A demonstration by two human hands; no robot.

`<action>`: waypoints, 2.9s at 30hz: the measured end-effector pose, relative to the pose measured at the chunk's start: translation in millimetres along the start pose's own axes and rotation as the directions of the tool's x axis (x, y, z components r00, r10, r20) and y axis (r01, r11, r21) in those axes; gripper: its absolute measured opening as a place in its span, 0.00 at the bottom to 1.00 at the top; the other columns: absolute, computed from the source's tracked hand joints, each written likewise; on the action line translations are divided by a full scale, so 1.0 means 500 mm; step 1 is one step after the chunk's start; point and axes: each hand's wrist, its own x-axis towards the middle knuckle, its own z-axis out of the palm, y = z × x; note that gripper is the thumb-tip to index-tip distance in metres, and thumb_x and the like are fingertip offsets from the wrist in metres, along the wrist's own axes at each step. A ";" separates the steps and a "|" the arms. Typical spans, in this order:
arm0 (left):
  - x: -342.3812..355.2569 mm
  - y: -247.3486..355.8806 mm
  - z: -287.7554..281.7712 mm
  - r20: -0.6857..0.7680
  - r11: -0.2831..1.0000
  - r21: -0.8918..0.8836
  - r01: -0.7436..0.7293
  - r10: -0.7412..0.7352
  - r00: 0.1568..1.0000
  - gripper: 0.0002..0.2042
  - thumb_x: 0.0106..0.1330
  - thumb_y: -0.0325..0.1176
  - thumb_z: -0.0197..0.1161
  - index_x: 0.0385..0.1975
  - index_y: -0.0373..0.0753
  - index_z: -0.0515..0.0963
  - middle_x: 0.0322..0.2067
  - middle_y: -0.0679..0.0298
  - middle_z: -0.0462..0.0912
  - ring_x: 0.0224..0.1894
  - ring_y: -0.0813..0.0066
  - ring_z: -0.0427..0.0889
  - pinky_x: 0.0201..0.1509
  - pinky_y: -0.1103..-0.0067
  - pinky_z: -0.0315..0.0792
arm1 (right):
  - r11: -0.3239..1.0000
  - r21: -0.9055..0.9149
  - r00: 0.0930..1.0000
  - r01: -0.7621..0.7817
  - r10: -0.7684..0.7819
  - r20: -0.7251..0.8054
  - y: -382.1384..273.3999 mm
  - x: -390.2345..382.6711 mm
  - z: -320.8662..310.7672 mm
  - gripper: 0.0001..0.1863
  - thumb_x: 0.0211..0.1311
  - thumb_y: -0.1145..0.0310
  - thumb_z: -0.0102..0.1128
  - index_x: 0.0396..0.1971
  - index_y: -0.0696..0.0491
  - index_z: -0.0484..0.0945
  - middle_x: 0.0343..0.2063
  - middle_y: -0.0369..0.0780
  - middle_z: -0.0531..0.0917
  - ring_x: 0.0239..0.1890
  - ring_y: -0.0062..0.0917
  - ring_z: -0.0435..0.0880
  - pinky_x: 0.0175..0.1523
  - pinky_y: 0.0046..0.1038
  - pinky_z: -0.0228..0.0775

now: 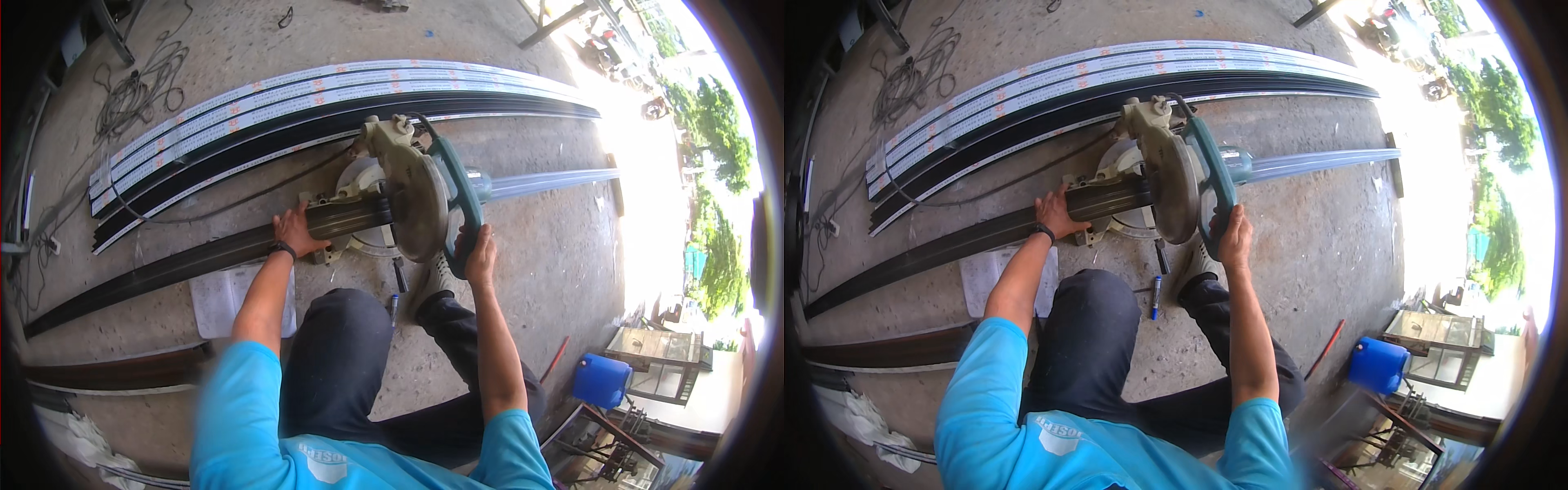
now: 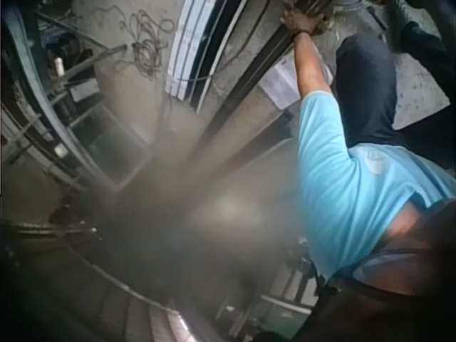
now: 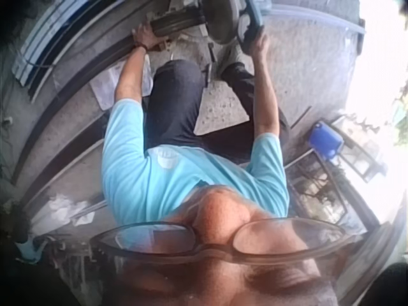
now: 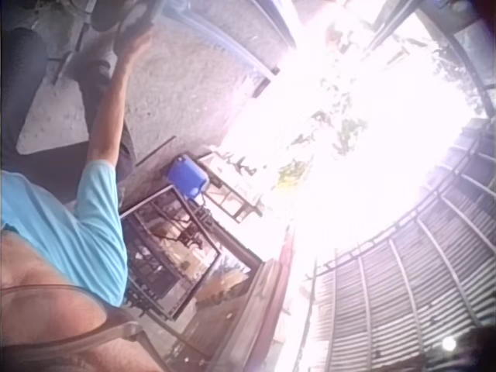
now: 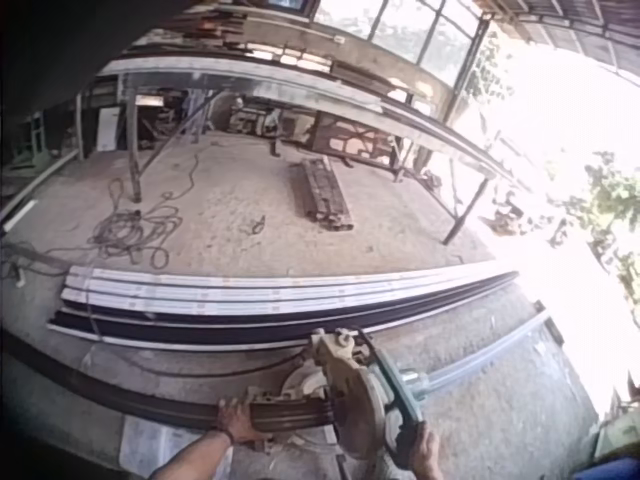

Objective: Measuring an aluminum profile with a tape measure and marking it with a pen before cutting it using a miter saw.

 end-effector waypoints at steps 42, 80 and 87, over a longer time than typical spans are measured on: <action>0.003 -0.001 0.000 0.055 1.000 0.016 0.019 -0.020 0.998 0.61 0.37 0.63 0.77 0.72 0.44 0.53 0.59 0.54 0.74 0.67 0.59 0.65 0.67 0.59 0.52 | 0.999 0.040 1.000 0.020 -0.019 -0.006 0.009 -0.004 0.004 0.40 0.76 0.40 0.31 0.34 0.63 0.82 0.18 0.39 0.80 0.19 0.23 0.79 0.29 0.26 0.71; -0.014 0.043 -0.015 -0.022 0.985 0.160 -0.060 0.064 0.998 0.58 0.39 0.57 0.79 0.69 0.32 0.57 0.64 0.48 0.69 0.68 0.53 0.66 0.67 0.49 0.59 | 0.982 -0.086 0.985 0.166 -0.169 -0.029 -0.008 -0.028 -0.033 0.28 0.76 0.49 0.38 0.29 0.58 0.73 0.24 0.55 0.78 0.32 0.54 0.78 0.39 0.44 0.69; -0.001 0.015 0.015 -0.045 0.984 0.147 -0.102 0.110 0.993 0.56 0.38 0.57 0.79 0.67 0.32 0.60 0.62 0.46 0.71 0.65 0.50 0.69 0.64 0.49 0.63 | 0.980 -0.090 0.983 0.176 -0.181 -0.042 -0.006 -0.029 -0.032 0.28 0.76 0.49 0.38 0.29 0.58 0.74 0.23 0.52 0.79 0.30 0.50 0.79 0.38 0.42 0.70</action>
